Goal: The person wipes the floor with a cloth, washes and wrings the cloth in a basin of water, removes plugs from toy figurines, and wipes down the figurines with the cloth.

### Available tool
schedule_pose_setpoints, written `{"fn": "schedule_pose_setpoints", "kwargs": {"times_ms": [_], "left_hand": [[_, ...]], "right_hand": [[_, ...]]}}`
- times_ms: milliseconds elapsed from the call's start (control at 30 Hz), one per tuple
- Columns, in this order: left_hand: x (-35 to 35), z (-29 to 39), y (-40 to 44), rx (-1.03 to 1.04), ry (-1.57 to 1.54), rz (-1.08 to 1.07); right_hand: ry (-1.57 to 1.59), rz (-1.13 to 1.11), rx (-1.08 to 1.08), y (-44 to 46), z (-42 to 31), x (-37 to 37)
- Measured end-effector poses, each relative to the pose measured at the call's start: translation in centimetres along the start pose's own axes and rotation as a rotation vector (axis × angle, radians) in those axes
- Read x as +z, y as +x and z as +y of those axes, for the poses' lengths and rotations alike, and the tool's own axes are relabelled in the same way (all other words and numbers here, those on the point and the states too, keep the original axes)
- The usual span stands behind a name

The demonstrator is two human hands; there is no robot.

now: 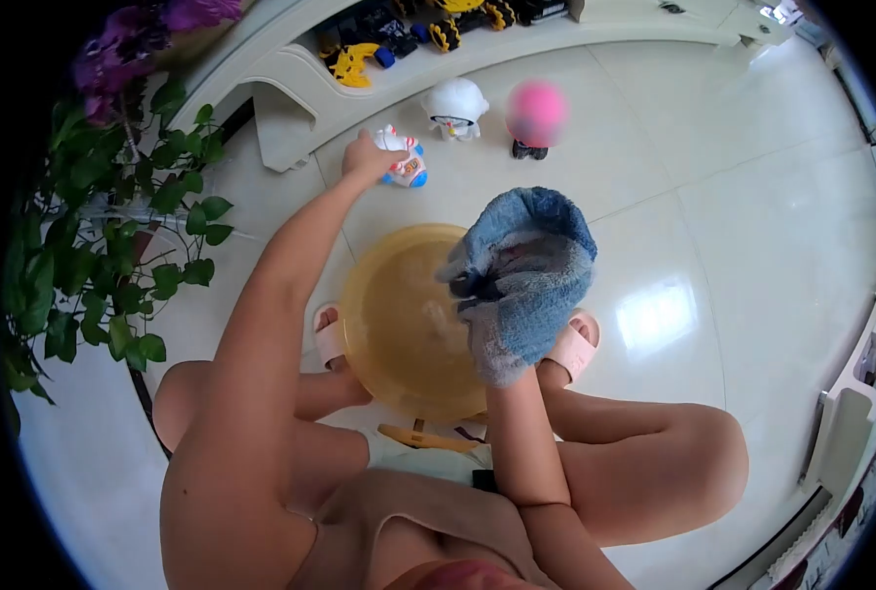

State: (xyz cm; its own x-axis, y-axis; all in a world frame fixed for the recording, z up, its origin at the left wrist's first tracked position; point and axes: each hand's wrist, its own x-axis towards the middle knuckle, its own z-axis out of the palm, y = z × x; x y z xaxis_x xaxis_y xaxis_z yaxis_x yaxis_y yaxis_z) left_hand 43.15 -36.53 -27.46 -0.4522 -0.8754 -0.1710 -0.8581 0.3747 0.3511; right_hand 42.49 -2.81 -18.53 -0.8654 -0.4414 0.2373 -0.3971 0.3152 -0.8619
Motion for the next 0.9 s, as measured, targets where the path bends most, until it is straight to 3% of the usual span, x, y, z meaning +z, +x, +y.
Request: {"fn": "schedule_pose_setpoints", "kwargs": {"times_ms": [433, 533, 633, 733, 833, 900], "left_hand": [[0.3, 0.3, 0.9, -0.034, 0.056, -0.091], [-0.1, -0.3, 2.0, -0.073, 0.109, -0.216], [0.6, 0.0, 2.9, -0.023, 0.272, -0.175], [-0.6, 4.9, 0.3, 0.274, 0.290, 0.169], [2.2, 8.4, 1.6, 0.161, -0.182, 0.109], [3.0, 12.0, 1.7, -0.102, -0.463, 0.069]], "right_hand": [[-0.037, -0.030, 0.045, 0.0, 0.4, 0.8], [-0.039, -0.023, 0.047, 0.2, 0.4, 0.9], [-0.038, -0.003, 0.050, 0.9, 0.4, 1.0], [-0.036, 0.020, 0.054, 1.5, 0.5, 1.1], [-0.038, 0.038, 0.060, 2.1, 0.5, 1.1], [-0.041, 0.043, 0.060, 2.1, 0.6, 1.2]]}}
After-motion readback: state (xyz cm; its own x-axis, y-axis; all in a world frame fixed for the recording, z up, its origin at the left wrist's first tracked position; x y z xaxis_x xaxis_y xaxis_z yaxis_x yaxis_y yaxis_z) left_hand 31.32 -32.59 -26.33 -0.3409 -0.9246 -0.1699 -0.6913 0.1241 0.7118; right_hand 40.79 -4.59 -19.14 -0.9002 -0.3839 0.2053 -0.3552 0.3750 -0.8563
